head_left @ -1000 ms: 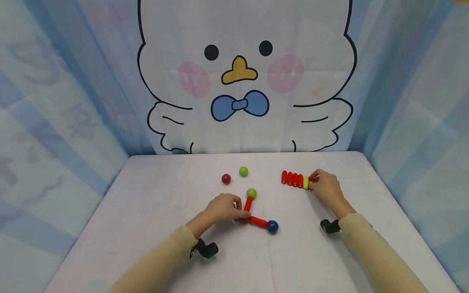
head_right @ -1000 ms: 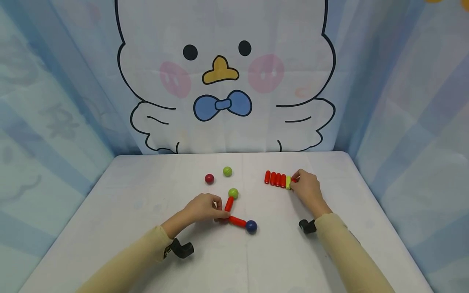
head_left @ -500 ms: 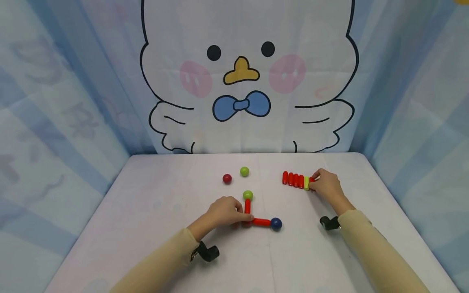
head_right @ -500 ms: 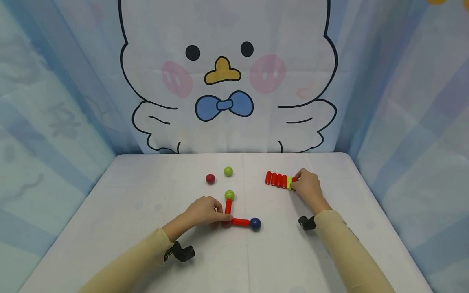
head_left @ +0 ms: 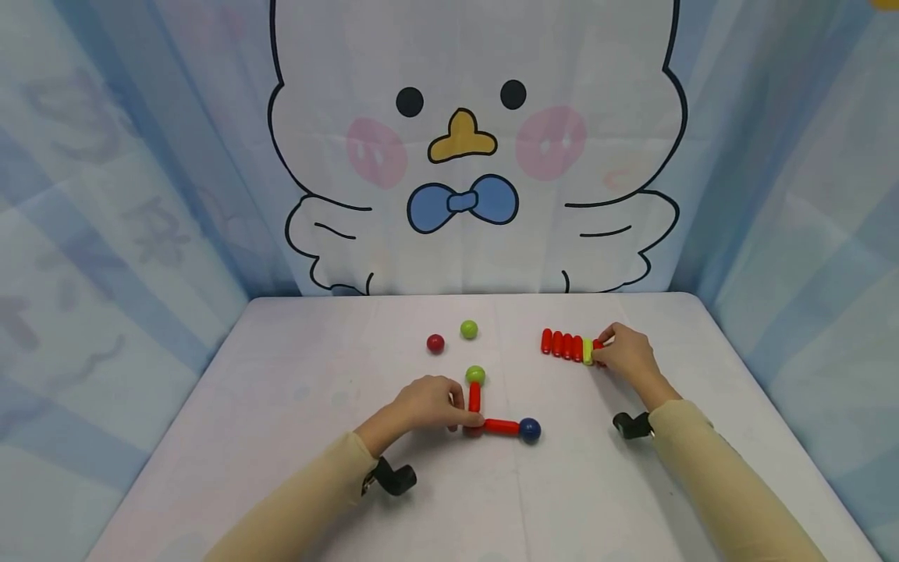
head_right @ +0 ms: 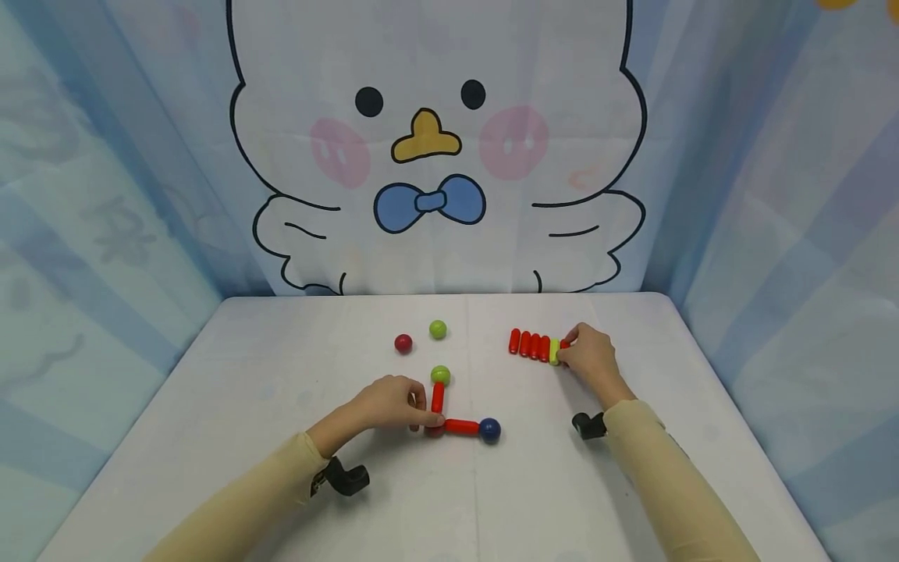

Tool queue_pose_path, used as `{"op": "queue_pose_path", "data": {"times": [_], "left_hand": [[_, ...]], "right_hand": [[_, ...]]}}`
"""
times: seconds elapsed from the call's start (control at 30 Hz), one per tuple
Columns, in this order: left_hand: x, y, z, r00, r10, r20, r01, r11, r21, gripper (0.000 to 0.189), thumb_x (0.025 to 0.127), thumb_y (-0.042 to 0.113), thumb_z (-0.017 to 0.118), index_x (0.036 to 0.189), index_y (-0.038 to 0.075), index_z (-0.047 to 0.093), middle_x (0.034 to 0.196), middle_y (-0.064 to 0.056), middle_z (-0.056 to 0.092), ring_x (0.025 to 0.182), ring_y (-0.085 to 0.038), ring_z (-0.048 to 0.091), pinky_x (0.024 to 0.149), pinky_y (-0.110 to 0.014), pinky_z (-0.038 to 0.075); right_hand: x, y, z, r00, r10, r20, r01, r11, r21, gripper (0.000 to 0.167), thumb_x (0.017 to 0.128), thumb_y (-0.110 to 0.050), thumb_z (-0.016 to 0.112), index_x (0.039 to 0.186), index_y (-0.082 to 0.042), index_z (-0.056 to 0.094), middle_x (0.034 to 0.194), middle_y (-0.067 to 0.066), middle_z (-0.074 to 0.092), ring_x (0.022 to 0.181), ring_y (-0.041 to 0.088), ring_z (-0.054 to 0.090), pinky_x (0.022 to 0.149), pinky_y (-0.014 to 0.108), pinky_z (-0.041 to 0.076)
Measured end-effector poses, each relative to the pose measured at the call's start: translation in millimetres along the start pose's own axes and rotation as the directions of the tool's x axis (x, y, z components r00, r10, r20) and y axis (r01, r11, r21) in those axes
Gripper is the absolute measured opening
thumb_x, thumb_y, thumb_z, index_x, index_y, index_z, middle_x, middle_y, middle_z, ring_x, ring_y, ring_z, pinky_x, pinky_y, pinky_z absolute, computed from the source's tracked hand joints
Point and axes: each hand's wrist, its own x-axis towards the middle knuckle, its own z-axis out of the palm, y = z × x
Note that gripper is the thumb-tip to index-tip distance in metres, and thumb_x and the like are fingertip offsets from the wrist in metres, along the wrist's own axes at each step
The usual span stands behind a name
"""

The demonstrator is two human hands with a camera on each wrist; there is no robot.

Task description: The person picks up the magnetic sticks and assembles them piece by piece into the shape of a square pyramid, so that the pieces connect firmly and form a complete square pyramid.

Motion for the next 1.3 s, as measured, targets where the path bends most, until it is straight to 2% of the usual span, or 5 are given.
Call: {"op": "queue_pose_path", "data": {"times": [0.23,0.43,0.67,0.97,1.3], "left_hand": [[3.0,2.2,-5.6,1.0,-0.027,-0.009,0.026,0.999,-0.044,0.066,0.075,0.051,0.089,0.12,0.017,0.055,0.087,-0.001,0.06,0.076,-0.018,0.057,0.063,-0.03,0.045],[6.2,5.5,-5.7,1.0,0.004,-0.004,-0.004,0.999,-0.047,0.099,0.071,0.046,0.094,0.148,0.016,0.041,0.111,-0.003,0.062,0.092,-0.02,0.059,0.078,-0.037,0.053],[8.9,6.0,-5.9,0.999,0.032,-0.002,-0.032,0.999,-0.029,0.101,0.07,0.044,0.095,0.151,0.016,0.042,0.13,-0.008,0.06,0.107,-0.022,0.058,0.094,-0.047,0.055],[10.4,6.5,-8.3,0.999,0.047,0.011,-0.047,0.998,-0.031,0.099,0.07,0.042,0.095,0.151,0.018,0.042,0.128,-0.008,0.061,0.107,-0.022,0.058,0.094,-0.047,0.055],[12.4,6.2,-8.3,0.998,0.056,0.015,-0.056,0.998,-0.006,0.102,0.07,0.043,0.095,0.154,0.021,0.04,0.127,-0.008,0.06,0.105,-0.022,0.059,0.094,-0.048,0.056]], "right_hand": [[0.4,1,-5,0.999,0.04,0.026,-0.04,0.999,-0.002,0.043,0.095,-0.016,0.067,0.127,0.005,0.049,0.107,0.024,0.061,0.094,0.032,0.057,0.083,0.039,0.054],[-2.5,2,-8,0.998,0.056,0.037,-0.055,0.998,-0.02,0.048,0.095,-0.017,0.067,0.131,0.006,0.046,0.11,0.026,0.057,0.096,0.034,0.055,0.084,0.04,0.053],[-7.6,3,-10,0.997,0.055,0.059,-0.052,0.998,-0.046,0.05,0.094,-0.017,0.067,0.131,0.01,0.048,0.114,0.027,0.058,0.095,0.033,0.056,0.084,0.039,0.054],[-19.6,0,-7,0.997,0.001,0.084,0.002,0.999,-0.04,0.042,0.09,-0.013,0.069,0.123,0.007,0.051,0.108,0.025,0.063,0.087,0.029,0.059,0.074,0.034,0.051],[-23.6,-7,3,0.988,-0.097,0.118,0.106,0.992,-0.065,0.035,0.086,-0.009,0.073,0.117,0.0,0.058,0.109,0.024,0.068,0.086,0.029,0.062,0.074,0.036,0.055]]}}
